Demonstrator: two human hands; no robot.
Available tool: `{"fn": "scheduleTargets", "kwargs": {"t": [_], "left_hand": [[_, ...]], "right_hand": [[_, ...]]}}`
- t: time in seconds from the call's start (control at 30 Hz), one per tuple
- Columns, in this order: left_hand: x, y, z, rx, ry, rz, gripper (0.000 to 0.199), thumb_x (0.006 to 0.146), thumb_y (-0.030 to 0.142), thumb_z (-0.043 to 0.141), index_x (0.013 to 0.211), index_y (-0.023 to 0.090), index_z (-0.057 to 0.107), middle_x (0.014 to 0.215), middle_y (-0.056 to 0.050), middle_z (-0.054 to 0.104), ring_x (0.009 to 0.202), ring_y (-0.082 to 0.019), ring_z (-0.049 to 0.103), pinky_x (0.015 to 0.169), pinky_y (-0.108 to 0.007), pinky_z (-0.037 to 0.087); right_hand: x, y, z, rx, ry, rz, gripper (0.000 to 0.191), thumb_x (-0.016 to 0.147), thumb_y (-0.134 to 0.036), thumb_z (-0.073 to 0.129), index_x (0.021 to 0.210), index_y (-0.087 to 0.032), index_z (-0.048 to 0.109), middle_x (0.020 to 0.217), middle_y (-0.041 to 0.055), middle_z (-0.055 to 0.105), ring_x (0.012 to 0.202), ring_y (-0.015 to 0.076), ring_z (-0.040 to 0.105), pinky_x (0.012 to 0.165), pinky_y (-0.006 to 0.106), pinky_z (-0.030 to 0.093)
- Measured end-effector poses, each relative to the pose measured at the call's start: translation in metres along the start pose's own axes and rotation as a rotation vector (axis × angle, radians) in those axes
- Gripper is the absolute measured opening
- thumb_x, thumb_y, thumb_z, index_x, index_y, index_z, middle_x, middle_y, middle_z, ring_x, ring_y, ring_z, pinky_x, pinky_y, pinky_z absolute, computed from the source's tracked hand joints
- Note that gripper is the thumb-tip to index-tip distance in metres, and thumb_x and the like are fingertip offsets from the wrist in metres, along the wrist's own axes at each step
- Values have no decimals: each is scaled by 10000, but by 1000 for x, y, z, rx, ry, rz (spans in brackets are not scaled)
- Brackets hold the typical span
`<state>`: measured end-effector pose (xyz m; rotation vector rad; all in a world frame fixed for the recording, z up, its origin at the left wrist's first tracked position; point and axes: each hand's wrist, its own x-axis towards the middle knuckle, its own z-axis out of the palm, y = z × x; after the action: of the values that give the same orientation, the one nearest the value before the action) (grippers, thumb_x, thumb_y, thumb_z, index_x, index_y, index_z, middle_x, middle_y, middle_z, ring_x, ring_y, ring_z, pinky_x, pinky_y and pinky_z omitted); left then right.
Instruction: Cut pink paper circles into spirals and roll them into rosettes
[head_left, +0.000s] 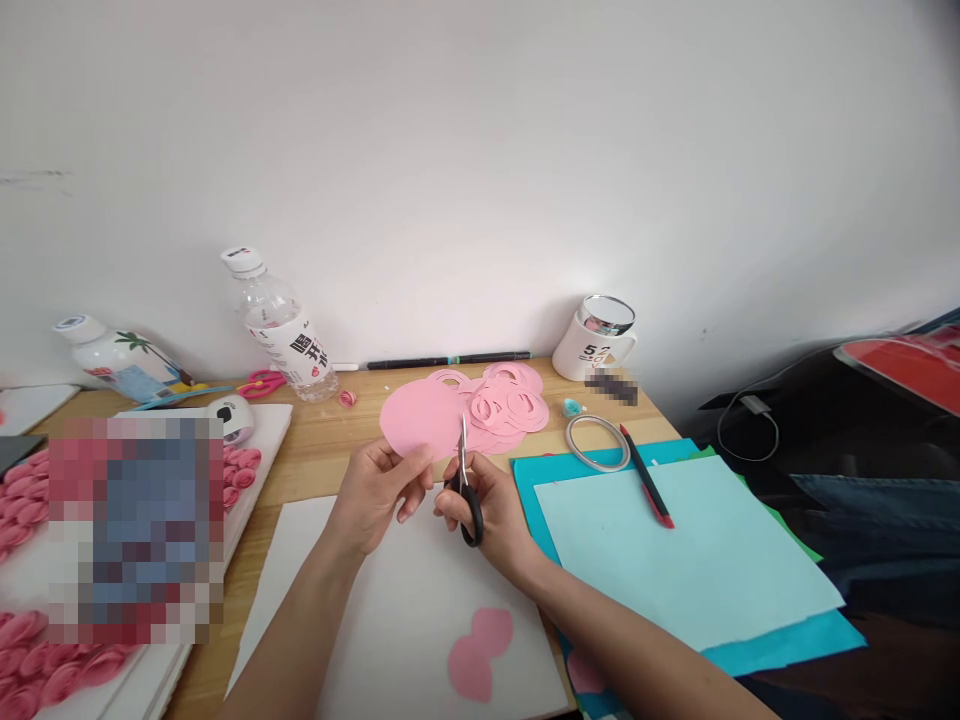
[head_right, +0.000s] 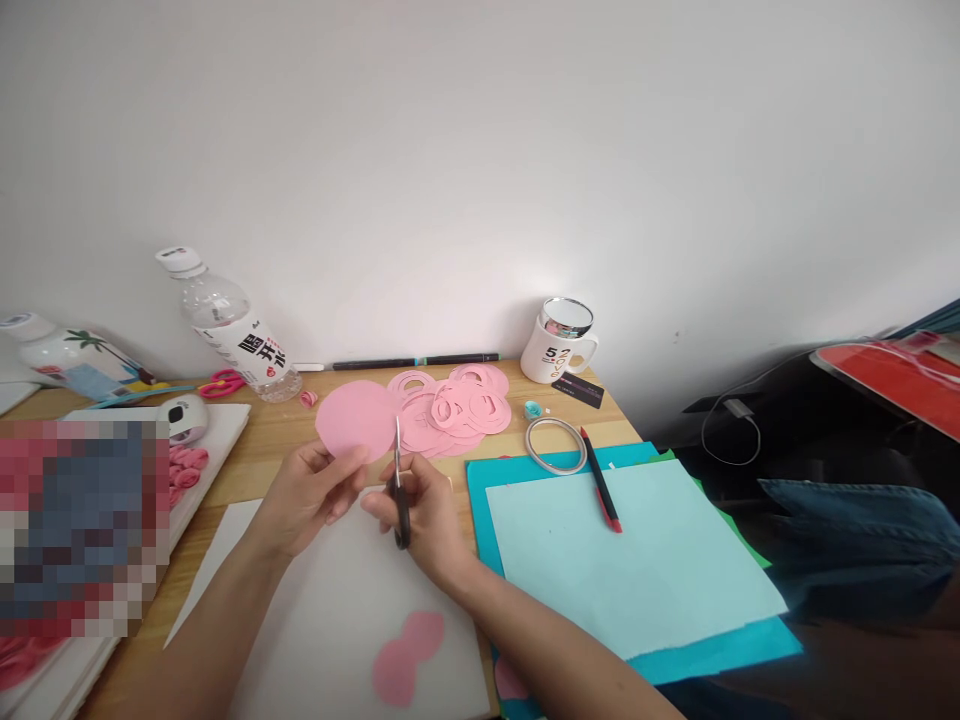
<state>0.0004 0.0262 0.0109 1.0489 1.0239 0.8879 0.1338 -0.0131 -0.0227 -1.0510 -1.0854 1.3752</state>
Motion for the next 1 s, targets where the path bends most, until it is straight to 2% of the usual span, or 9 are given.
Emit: {"fn": "scheduleTargets", "kwargs": {"t": [0.17,0.33,0.43,0.77,1.0], "left_hand": [[0,-1,4,22,39,-12,272,629,284,683,474,127,523,396,47,451,320,-27,339,332,-181,220],[0,-1,3,45,8,-12,259,618,278,686,478,140,516,341,68,384,322,-29,304,342,-187,209],[0,-2,2,59,-5,-14,274,625,294,682,475,146,507,331,70,366,323,-33,300,345,-193,207],[0,-4,-2,84,-14,17,279,648,300,675,491,148,503,347,77,346,341,-33,284,357,-192,206],[1,-5,-4,111,-3,27,281,671,290,650,496,150,480,367,71,357,346,-34,296,364,-195,206]], "right_hand": [[1,2,0,17,-28,-13,404,614,-437,716,792,-209,434,569,-54,499,475,90,424,454,222,334],[3,3,-5,-36,-20,-136,382,648,-437,699,755,-206,414,668,-25,494,615,120,453,571,249,372],[4,3,-6,-34,-30,-152,368,666,-424,689,770,-206,412,701,-15,506,643,128,460,605,259,375],[4,5,-6,-30,-26,-134,339,681,-416,669,768,-204,419,669,-28,467,617,116,432,552,237,361],[3,3,-6,-15,-25,-68,346,673,-427,670,803,-207,436,582,-58,425,509,87,362,451,210,299]]}}
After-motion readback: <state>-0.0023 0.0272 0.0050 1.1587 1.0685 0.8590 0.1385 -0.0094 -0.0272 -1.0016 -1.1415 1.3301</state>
